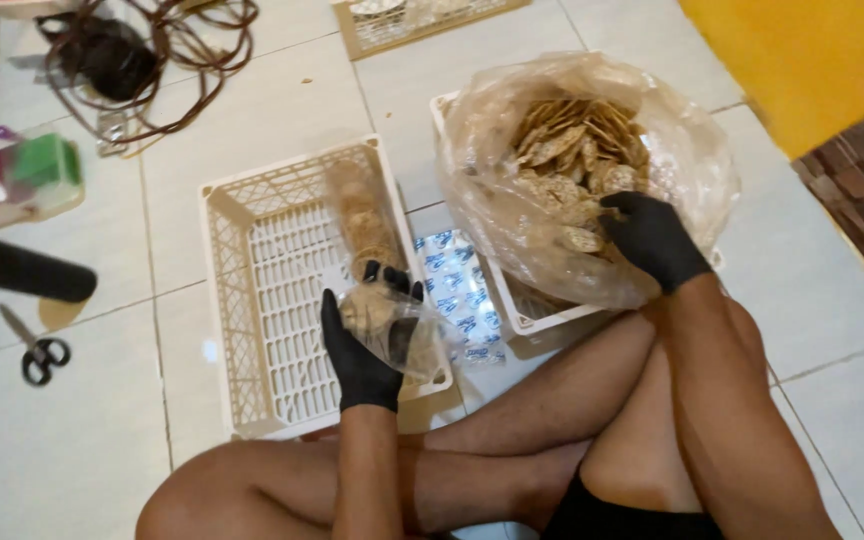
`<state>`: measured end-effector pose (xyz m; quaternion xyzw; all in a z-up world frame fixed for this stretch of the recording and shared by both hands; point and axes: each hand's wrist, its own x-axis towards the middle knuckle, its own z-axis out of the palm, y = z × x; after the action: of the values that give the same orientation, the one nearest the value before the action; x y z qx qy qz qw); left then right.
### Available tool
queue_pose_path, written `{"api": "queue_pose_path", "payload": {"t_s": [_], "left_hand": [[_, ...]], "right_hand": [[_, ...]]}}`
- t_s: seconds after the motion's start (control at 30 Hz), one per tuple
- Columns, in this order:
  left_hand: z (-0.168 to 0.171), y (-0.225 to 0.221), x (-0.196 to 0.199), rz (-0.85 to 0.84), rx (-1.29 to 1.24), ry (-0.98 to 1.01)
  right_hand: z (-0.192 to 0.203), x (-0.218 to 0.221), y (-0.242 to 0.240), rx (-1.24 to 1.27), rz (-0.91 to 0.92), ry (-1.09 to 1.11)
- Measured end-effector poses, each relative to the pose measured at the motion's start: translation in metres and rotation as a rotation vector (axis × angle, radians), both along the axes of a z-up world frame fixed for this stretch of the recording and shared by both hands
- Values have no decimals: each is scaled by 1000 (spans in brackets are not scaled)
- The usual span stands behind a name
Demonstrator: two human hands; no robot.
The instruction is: A person wearing black gloves is manually packaging thin, round chips into long plastic sleeves.
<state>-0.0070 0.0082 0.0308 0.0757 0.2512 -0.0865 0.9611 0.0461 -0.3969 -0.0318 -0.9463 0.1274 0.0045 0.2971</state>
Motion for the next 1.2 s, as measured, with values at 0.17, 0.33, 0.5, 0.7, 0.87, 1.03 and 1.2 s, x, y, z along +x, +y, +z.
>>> {"api": "queue_pose_path", "payload": {"t_s": [0.17, 0.33, 0.5, 0.7, 0.87, 1.03, 1.2], "left_hand": [[-1, -3, -2, -80, 66, -7], [-33, 13, 5, -74, 55, -14], [-41, 15, 4, -81, -53, -72], [-34, 11, 5, -117, 87, 9], [-60, 18, 5, -159, -43, -154], [-42, 11, 2, -113, -47, -105], [-50, 7, 7, -37, -45, -125]], "right_hand": [[-19, 12, 10, -69, 133, -42], [-21, 16, 21, -30, 124, -2], [44, -12, 57, -32, 59, 45], [1, 0, 41, -169, 146, 118], [-5, 3, 26, 7, 96, -88], [9, 15, 31, 378, -177, -354], [29, 9, 53, 1080, -289, -542]]}}
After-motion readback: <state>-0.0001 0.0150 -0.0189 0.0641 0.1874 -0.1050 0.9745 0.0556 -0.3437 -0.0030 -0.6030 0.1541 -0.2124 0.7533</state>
